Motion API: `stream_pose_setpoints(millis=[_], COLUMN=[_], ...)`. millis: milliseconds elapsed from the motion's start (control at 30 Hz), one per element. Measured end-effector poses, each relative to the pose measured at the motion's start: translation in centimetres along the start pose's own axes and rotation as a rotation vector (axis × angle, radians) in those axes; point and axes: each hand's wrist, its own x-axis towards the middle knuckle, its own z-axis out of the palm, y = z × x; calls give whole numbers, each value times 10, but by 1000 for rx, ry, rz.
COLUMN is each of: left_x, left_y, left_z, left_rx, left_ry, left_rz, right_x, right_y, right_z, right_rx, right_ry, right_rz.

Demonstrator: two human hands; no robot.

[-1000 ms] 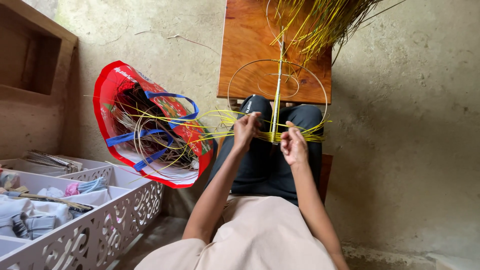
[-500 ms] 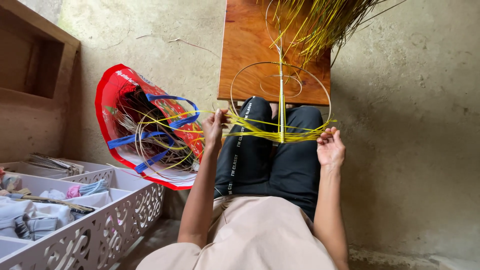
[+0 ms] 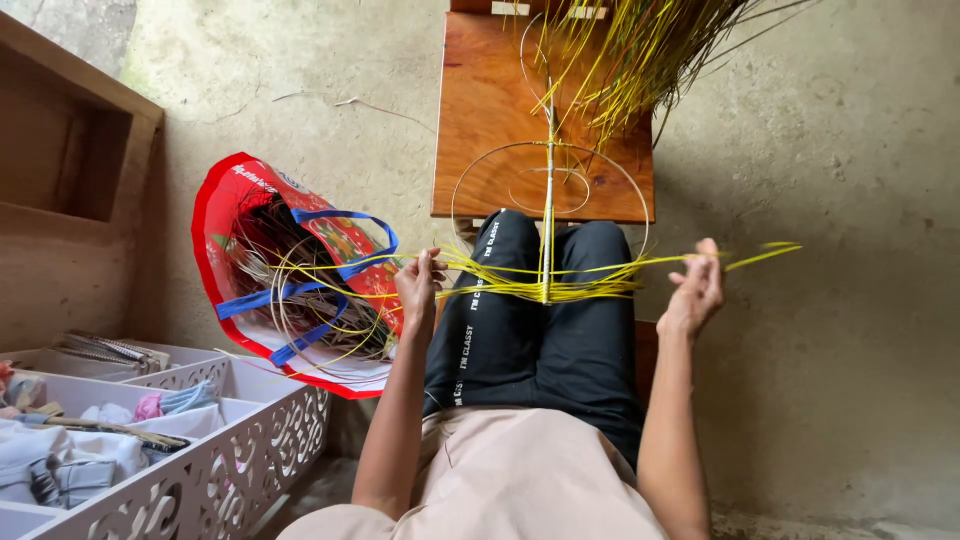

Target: Weaving yellow fibers around a circular frame to create a craft item

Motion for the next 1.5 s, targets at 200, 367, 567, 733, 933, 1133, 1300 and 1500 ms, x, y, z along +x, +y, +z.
stream_pose_setpoints(millis=[200, 367, 567, 733, 933, 1133, 1300, 1500], left_x=[-33, -52, -26, -16, -32, -28, -41, -59], left_y=[57, 29, -27, -44, -2, 14, 27, 28], left_z=[9, 73, 110, 106, 86, 41, 34, 62], left_rx=[1123, 1019, 1269, 1201, 1128, 1124, 1087, 1000], left_ry=[-264, -426, -604, -604, -569, -489, -426, -433], left_rz=[-112, 841, 825, 834, 892, 929, 912, 840], right_x=[-17, -58, -67, -69, -75, -49, -10, -2], right_y=[-8, 19, 29, 26, 4, 2, 2, -45], right_z=[32, 74, 88, 81, 79, 58, 27, 14], right_rx=[-575, -811, -986, -921, -954, -1028, -1042, -1055], right_ry=[-756, -1059, -1126, -1142, -994, -795, -632, -608], right_rz=[214, -444, -361, -331, -375, -477, -541, -539])
